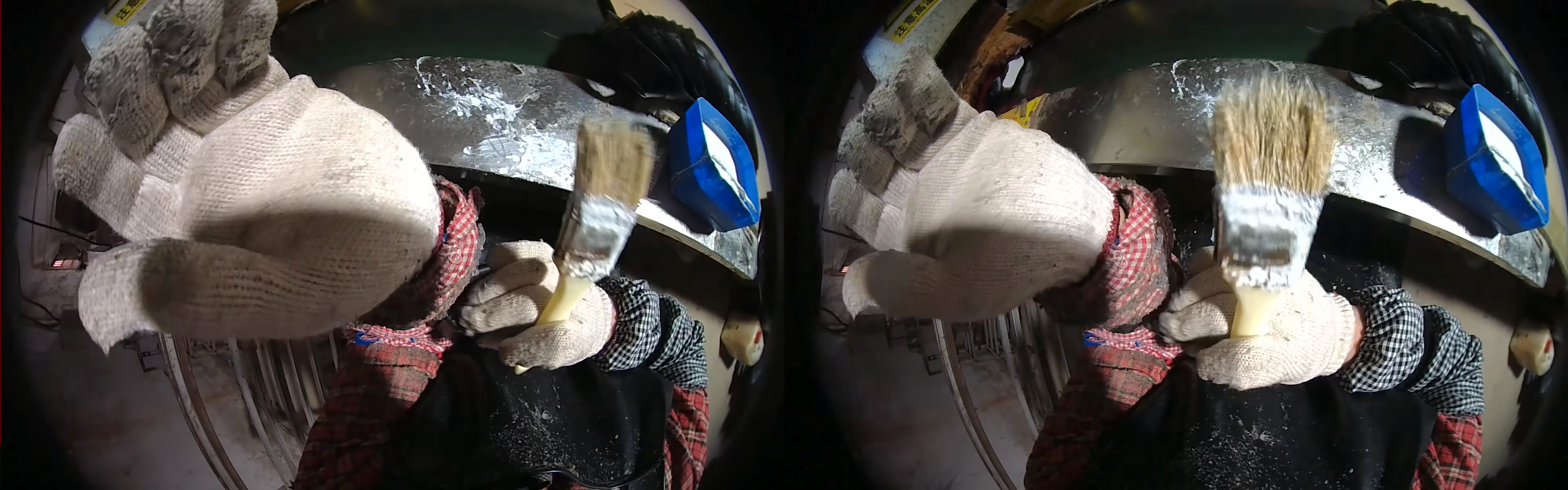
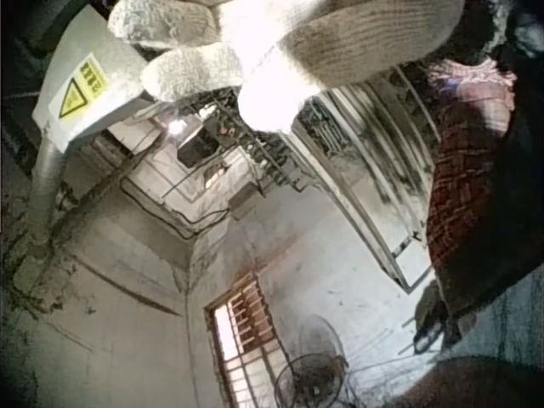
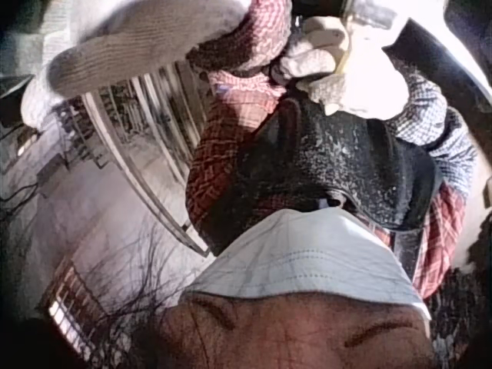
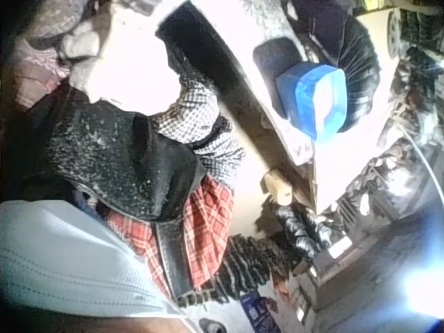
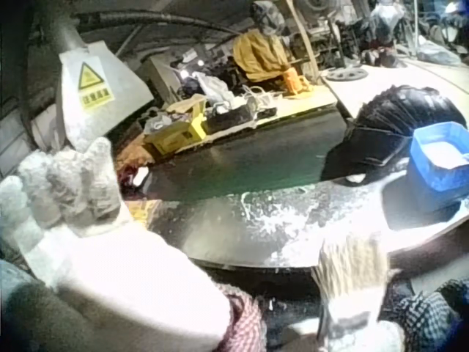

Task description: The person applies liquid from a container to the edges of shoe uppers and the surface of soles using a brush, placing each item on a rack after coating.

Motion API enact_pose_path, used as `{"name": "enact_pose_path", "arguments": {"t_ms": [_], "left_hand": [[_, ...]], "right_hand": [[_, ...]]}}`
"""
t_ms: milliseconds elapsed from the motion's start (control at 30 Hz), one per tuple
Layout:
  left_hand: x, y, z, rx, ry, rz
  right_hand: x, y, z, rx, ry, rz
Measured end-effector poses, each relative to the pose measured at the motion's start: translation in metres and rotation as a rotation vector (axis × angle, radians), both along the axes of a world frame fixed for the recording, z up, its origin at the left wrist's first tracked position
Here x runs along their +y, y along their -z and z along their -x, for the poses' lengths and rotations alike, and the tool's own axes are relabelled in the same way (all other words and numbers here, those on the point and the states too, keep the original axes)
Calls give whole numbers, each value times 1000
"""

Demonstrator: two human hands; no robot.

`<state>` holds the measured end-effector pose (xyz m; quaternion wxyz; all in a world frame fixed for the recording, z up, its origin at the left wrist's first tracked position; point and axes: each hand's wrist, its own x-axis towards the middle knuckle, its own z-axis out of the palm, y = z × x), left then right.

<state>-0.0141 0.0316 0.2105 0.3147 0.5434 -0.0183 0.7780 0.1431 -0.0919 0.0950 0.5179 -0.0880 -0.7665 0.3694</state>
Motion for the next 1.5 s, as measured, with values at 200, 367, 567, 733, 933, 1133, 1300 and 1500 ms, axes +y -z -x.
{"name": "enact_pose_path", "arguments": {"t_ms": [200, 367, 567, 733, 933, 1133, 1300, 1500], "left_hand": [[-26, -15, 16, 16, 72, -191], [-54, -28, 18, -16, 76, -385], [-75, -25, 25, 37, 22, -450], [-88, -22, 17, 30, 8, -487], [-110, -24, 7, -19, 15, -586], [-99, -11, -1, -38, 35, -623], [-108, -20, 15, -45, 53, -471], [-110, -10, 28, -9, 98, -321]], "right_hand": [[6, 15, -29, -92, 139, -57], [-13, 23, -43, -92, 454, 74], [-14, 50, -52, -80, 495, 18], [-20, 55, -75, -149, 570, 27], [-45, 29, -108, -170, 693, 152], [-35, -9, -81, -199, 416, -184], [-42, -19, -23, -280, 2, -116], [-41, -14, -16, -421, -273, 98]]}}
